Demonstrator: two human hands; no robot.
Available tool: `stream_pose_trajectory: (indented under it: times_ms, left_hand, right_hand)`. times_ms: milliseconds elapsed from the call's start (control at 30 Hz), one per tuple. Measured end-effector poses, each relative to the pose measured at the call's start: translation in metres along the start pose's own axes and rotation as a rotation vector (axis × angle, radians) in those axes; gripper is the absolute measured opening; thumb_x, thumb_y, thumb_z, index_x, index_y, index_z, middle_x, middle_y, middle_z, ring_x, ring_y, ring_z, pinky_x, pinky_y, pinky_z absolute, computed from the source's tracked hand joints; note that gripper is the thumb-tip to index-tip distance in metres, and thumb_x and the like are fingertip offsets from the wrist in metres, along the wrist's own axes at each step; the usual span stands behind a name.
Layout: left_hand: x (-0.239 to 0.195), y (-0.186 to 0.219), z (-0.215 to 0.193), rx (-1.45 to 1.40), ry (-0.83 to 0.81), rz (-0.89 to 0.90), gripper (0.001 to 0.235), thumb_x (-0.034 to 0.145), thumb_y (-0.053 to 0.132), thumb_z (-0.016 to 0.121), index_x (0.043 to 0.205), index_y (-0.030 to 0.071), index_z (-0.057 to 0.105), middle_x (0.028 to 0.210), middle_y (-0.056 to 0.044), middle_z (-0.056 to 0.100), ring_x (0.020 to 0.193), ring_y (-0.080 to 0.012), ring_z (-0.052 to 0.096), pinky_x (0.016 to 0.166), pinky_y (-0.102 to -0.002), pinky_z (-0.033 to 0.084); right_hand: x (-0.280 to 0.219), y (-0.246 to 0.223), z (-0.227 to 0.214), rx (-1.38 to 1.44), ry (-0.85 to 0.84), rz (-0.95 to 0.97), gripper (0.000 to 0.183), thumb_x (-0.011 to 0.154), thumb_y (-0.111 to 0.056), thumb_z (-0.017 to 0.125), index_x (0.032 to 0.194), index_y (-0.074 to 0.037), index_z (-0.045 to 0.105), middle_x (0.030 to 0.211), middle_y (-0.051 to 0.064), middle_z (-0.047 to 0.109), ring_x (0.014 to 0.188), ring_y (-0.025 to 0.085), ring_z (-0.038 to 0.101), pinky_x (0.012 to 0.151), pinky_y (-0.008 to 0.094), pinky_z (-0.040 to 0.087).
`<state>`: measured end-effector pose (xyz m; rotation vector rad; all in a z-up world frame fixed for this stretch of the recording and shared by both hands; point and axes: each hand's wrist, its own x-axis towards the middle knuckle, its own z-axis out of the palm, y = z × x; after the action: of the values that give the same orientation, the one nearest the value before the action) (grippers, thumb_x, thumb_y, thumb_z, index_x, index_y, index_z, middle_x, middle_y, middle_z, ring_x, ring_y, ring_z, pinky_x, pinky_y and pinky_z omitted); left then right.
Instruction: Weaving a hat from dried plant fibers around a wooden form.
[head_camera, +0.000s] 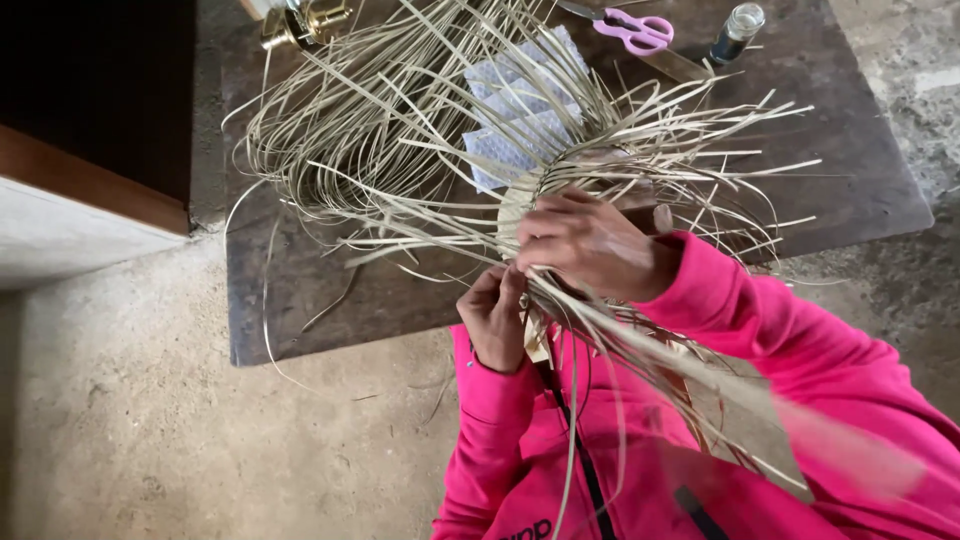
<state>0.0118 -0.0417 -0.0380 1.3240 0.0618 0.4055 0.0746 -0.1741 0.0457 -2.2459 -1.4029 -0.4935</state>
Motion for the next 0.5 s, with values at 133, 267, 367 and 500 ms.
stream_pose_trajectory:
  times_ms: [133, 267, 367, 500]
  left_hand:
    - [-0.009, 0.019, 0.002, 0.3, 0.036, 0.199, 0.019, 0.088, 0.006, 0.055, 0.072, 0.0, 0.061, 0.05, -0.011, 0.053, 0.046, -0.0165, 0.053, 0.049, -0.027, 0.044]
    - [-0.005, 0.017, 0.004, 0.441, 0.046, 0.323, 0.015, 0.085, 0.007, 0.06, 0.07, 0.005, 0.06, 0.06, -0.012, 0.058, 0.053, -0.0293, 0.06, 0.053, -0.032, 0.049]
    - [-0.003, 0.015, 0.004, 0.154, 0.031, 0.181, 0.018, 0.084, 0.008, 0.061, 0.067, 0.002, 0.06, 0.056, -0.007, 0.054, 0.059, -0.0096, 0.045, 0.054, -0.026, 0.044]
    - [0.001, 0.031, 0.004, 0.259, 0.036, 0.247, 0.016, 0.08, 0.008, 0.066, 0.065, 0.003, 0.063, 0.056, -0.008, 0.054, 0.052, -0.014, 0.048, 0.05, -0.028, 0.043]
  right_hand:
    - [0.019, 0.011, 0.031, -0.202, 0.05, 0.012, 0.017, 0.082, -0.026, 0.065, 0.075, -0.016, 0.053, 0.081, -0.003, 0.048, 0.078, 0.018, 0.044, 0.067, 0.033, 0.032]
    - [0.034, 0.002, 0.018, -0.129, -0.142, 0.208, 0.018, 0.08, -0.03, 0.067, 0.074, -0.014, 0.063, 0.078, -0.005, 0.048, 0.071, 0.017, 0.05, 0.065, 0.032, 0.038]
    - [0.034, 0.003, 0.007, -0.093, -0.334, 0.333, 0.016, 0.082, -0.027, 0.066, 0.072, -0.015, 0.064, 0.074, -0.006, 0.05, 0.067, 0.015, 0.053, 0.062, 0.032, 0.041]
    - [0.026, 0.006, 0.002, -0.051, -0.354, 0.266, 0.023, 0.079, -0.034, 0.065, 0.065, -0.016, 0.061, 0.072, -0.005, 0.05, 0.068, 0.019, 0.053, 0.065, 0.036, 0.042]
